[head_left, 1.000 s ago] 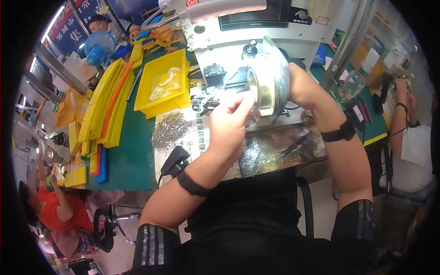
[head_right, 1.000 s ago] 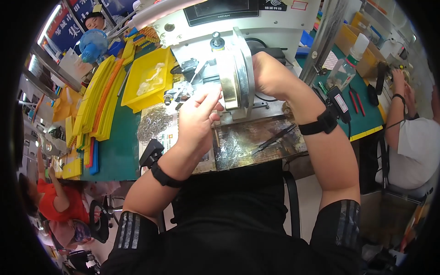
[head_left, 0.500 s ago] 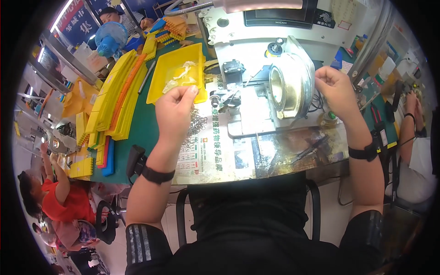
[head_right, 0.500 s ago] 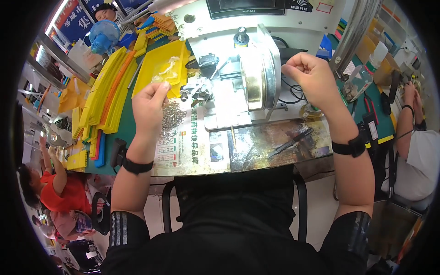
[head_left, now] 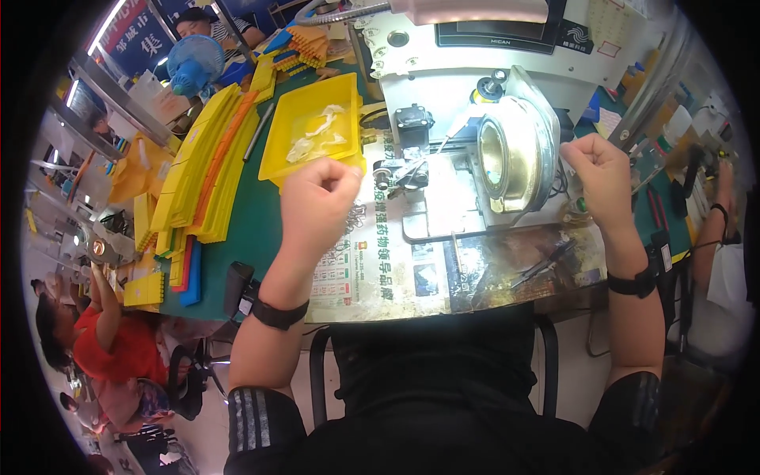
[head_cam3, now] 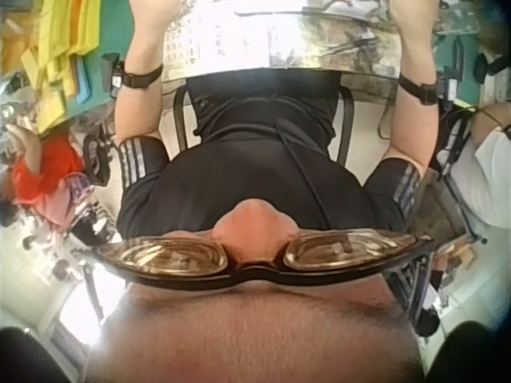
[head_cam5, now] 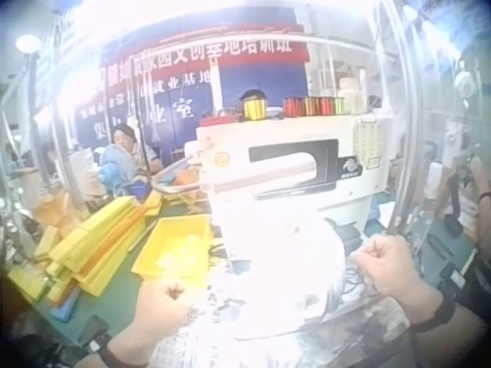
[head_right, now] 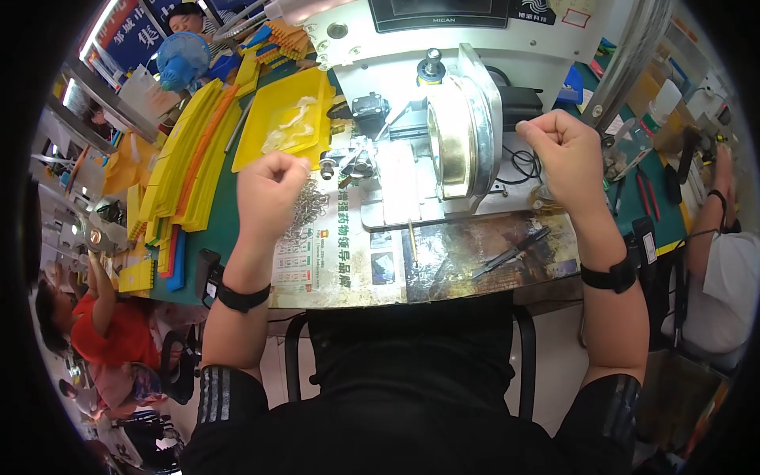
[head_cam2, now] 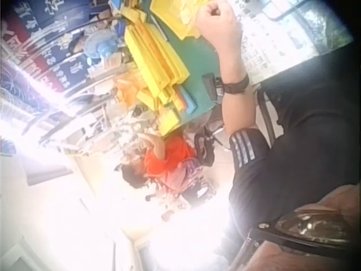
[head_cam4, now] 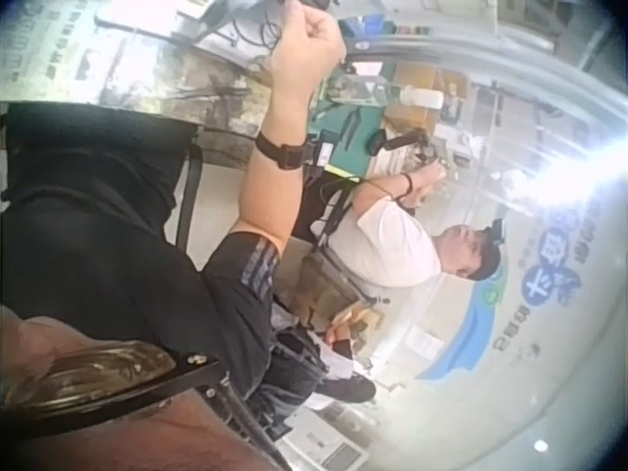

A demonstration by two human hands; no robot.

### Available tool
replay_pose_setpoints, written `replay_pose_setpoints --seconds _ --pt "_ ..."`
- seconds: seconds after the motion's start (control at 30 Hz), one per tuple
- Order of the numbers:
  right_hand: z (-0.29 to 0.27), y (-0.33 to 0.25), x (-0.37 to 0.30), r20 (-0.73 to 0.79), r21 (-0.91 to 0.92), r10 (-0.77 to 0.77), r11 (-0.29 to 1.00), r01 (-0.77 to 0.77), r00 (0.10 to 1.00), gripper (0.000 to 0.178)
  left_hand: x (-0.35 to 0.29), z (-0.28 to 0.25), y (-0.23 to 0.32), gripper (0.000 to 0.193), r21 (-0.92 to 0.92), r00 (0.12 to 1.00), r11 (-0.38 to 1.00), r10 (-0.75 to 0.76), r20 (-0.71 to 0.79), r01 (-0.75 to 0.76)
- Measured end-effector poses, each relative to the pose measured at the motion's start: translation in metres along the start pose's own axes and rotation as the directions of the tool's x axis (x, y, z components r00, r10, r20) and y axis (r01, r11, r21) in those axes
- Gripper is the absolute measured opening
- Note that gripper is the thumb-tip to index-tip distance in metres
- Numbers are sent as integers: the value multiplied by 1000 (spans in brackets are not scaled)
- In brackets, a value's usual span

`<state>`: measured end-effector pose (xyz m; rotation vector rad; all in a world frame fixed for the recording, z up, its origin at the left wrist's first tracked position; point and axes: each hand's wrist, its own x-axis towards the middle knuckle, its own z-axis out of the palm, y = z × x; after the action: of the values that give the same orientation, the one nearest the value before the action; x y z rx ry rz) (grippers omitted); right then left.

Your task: The person is using an assembly machine and glue to connect small metal components at a workbench.

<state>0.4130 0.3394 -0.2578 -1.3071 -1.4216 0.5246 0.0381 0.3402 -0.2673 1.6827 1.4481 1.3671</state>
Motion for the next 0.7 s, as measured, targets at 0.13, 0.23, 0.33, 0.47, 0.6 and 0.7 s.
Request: replay_pose_setpoints --seconds 0.13,0.23,0.33,0.47,0.6,0.7 --pt "-7 4 11 2 -43 -49 998 49 999 13 -1 -1 -9 23 52 983 997 -68 172 60" --pt "-14 12 4 -14 -15 -20 1000 20 1000 13 7 9 -5 21 -20 958 986 -155 240 165" --pt "-13 18 -25 -30 -77 -44 996 42 999 12 9 7 -12 16 170 975 983 27 220 -65" --pt "-48 20 -45 -23 -71 111 991 -113 994 12 5 -3 -31 13 89 985 996 -23 169 8" --pt "-111 33 -11 -243 -102 -39 995 15 969 14 8 2 -38 16 -109 971 992 -43 235 70" --pt "-127 39 0 -223 -52 -26 999 15 975 12 6 8 -30 17 -140 970 984 -76 232 111"
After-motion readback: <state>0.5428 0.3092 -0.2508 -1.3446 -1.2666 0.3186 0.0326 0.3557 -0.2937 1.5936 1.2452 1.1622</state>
